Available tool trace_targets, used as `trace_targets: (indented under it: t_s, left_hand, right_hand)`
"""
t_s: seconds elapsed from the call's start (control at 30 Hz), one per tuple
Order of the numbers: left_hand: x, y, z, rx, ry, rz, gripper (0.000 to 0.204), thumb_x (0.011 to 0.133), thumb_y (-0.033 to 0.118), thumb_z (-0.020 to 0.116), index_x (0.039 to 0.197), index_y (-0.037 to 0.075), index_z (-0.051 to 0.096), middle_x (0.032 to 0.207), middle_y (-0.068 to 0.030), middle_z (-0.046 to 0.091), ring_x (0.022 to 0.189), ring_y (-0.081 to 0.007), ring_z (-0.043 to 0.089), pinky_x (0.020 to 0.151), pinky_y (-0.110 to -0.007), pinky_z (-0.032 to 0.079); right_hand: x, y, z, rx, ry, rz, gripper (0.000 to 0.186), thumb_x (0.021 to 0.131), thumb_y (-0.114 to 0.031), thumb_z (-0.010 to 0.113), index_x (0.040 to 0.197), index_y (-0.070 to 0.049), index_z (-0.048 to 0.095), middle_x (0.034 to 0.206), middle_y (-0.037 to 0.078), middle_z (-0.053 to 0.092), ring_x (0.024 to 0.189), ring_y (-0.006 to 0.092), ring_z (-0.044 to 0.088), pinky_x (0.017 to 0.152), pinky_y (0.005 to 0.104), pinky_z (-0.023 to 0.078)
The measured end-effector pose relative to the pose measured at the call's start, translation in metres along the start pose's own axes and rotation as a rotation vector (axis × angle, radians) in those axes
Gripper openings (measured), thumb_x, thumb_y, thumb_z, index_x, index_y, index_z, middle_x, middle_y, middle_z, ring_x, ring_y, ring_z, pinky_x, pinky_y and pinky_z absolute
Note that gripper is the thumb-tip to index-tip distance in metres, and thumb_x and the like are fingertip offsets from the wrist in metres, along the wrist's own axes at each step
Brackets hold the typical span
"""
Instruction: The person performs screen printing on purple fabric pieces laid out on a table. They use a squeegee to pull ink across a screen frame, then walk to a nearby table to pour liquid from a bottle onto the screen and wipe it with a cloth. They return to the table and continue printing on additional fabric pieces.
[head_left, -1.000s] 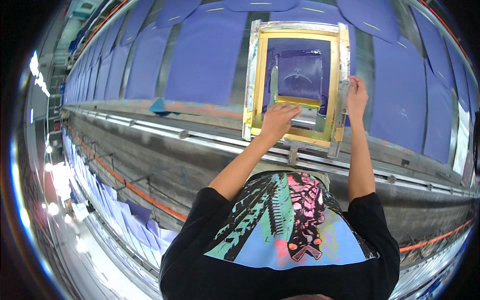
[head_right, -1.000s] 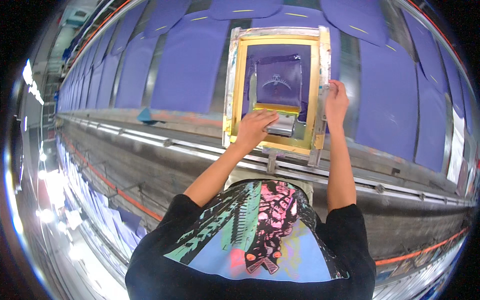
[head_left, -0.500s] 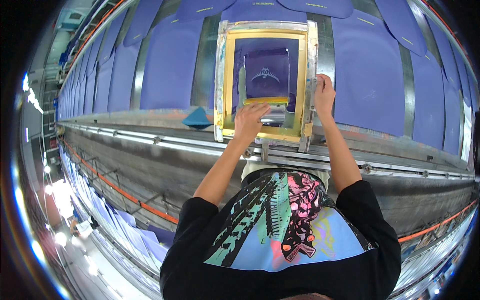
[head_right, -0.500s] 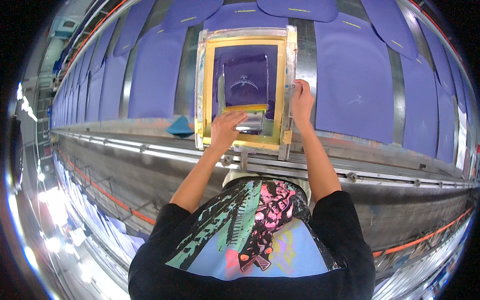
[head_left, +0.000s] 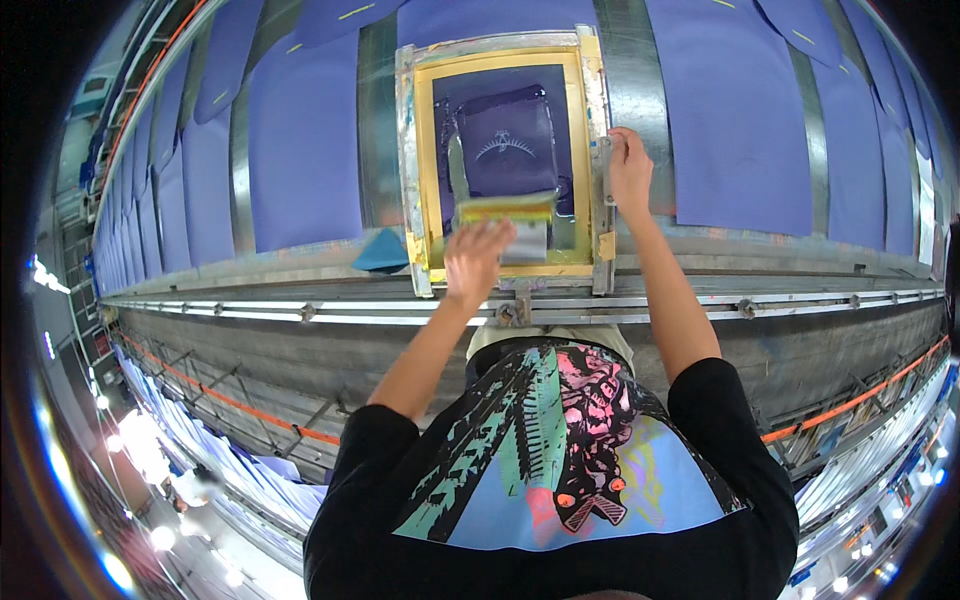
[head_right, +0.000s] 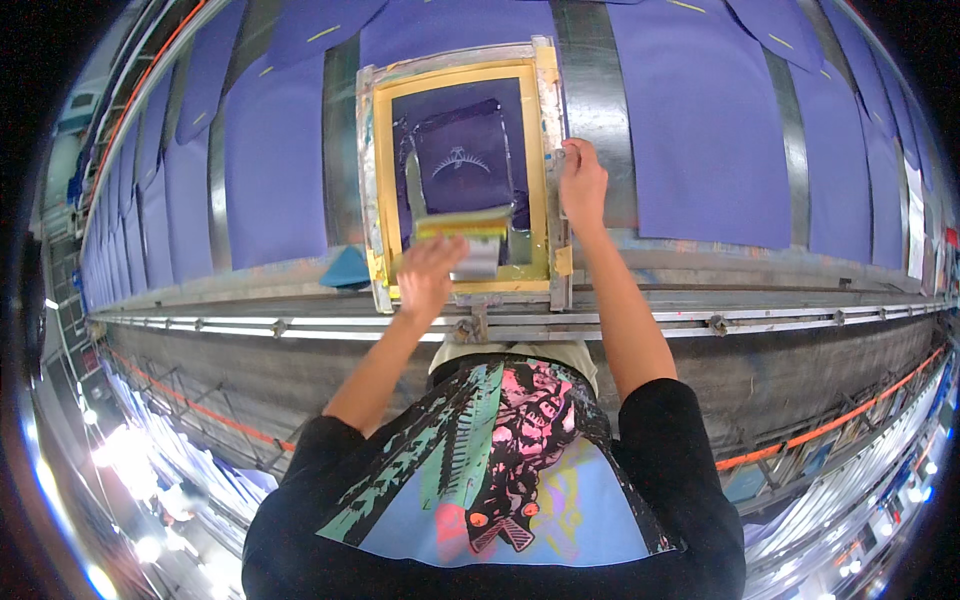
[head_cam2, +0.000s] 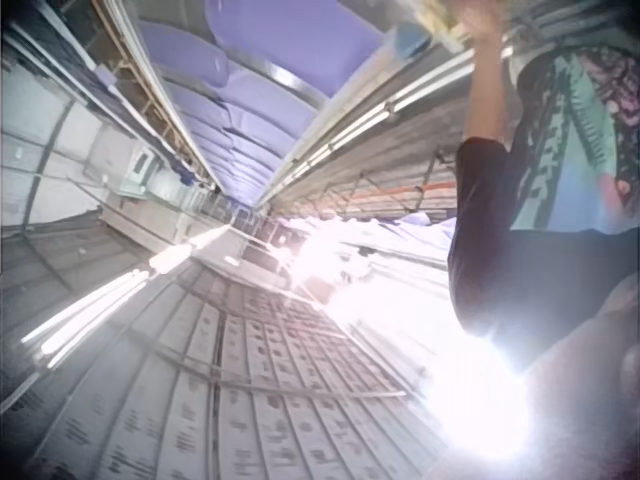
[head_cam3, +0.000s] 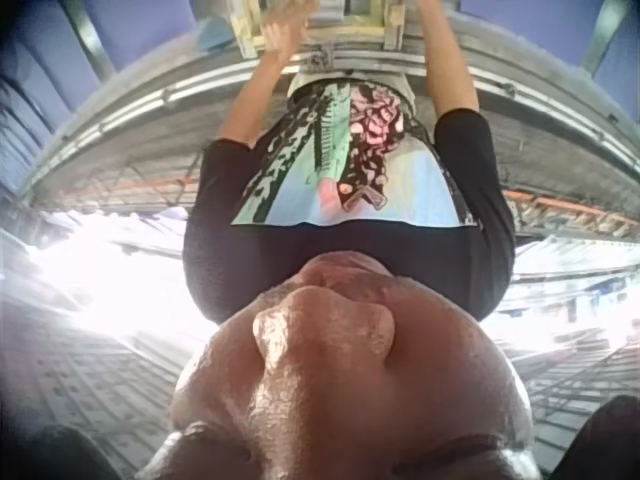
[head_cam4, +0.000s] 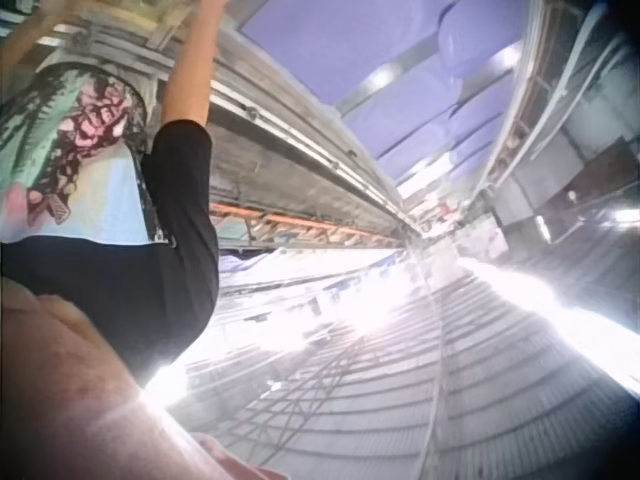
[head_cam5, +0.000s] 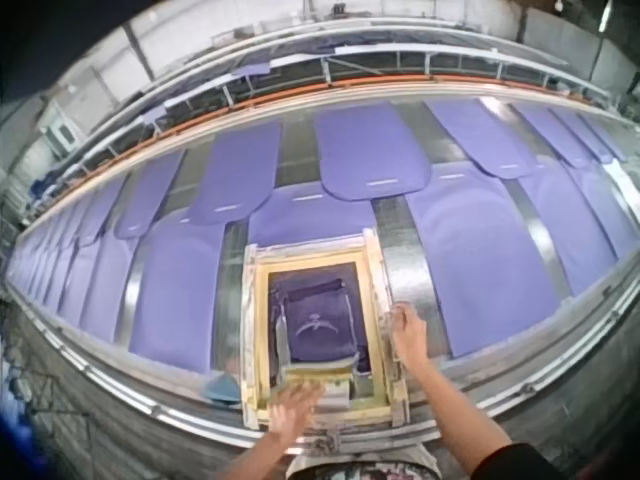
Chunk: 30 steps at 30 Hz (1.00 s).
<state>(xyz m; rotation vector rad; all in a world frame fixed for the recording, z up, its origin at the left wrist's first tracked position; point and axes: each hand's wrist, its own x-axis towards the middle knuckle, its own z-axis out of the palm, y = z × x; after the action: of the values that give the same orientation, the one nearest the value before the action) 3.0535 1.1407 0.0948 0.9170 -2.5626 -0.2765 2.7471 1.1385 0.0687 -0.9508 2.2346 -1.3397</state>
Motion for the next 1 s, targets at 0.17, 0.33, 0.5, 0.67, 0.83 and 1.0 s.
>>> trace_targets:
  t_s: [0.17,0.33,0.5,0.67,0.83,1.0]
  left_hand:
    - [0.154,-0.068,-0.014,-0.135,-0.295,-0.45,0.045,0.078,0.012,0.071,0.118,0.032,0.079,0.097,-0.0106,0.078,0.089,-0.0326,0.074,0.082,-0.042,0.06]
    - [0.203,-0.087,0.007,-0.017,-0.201,-0.397,0.041,0.08,0.007,0.068,0.116,0.024,0.08,0.101,-0.0085,0.078,0.09,-0.0286,0.074,0.08,-0.04,0.058]
    - [0.095,-0.049,0.029,0.03,-0.066,-0.178,0.039,0.081,-0.002,0.065,0.107,0.023,0.08,0.12,-0.0005,0.076,0.106,-0.0258,0.071,0.09,-0.044,0.055]
    - [0.075,-0.032,0.001,0.008,-0.23,-0.203,0.042,0.084,-0.003,0.063,0.11,0.025,0.081,0.122,0.0017,0.076,0.108,-0.0225,0.072,0.096,-0.044,0.056]
    - [0.201,-0.083,-0.003,-0.063,-0.29,-0.381,0.043,0.08,0.021,0.074,0.122,0.026,0.076,0.095,-0.0114,0.076,0.088,-0.031,0.074,0.073,-0.043,0.057]
    - [0.204,-0.08,0.036,0.054,-0.159,-0.294,0.032,0.086,0.016,0.071,0.114,0.029,0.08,0.103,-0.0068,0.077,0.094,-0.0307,0.073,0.08,-0.044,0.058]
  right_hand:
    - [-0.001,-0.006,-0.001,-0.008,-0.033,0.09,0.019,0.106,-0.019,0.055,0.113,-0.008,0.068,0.075,0.022,0.064,0.068,0.0408,0.063,0.066,0.0479,0.048]
    - [-0.002,0.0,0.0,0.003,0.005,0.03,0.019,0.106,-0.018,0.055,0.115,-0.008,0.068,0.077,0.021,0.065,0.07,0.04,0.064,0.068,0.0468,0.049]
    - [-0.001,0.0,-0.001,0.005,-0.006,0.05,0.019,0.106,-0.019,0.055,0.115,-0.008,0.068,0.083,0.021,0.069,0.074,0.04,0.067,0.07,0.0457,0.051]
    - [0.005,-0.001,-0.004,-0.051,-0.066,0.165,0.02,0.106,-0.018,0.055,0.115,-0.007,0.069,0.095,0.022,0.073,0.083,0.0435,0.07,0.075,0.0463,0.054]
    - [0.003,0.005,-0.003,-0.018,-0.002,0.004,0.023,0.106,-0.021,0.055,0.115,-0.006,0.069,0.094,0.022,0.073,0.089,0.0453,0.07,0.08,0.0505,0.053]
    - [0.004,0.011,-0.007,-0.013,-0.044,0.095,0.021,0.105,-0.022,0.056,0.115,-0.01,0.069,0.09,0.02,0.072,0.082,0.0407,0.07,0.077,0.0468,0.052]
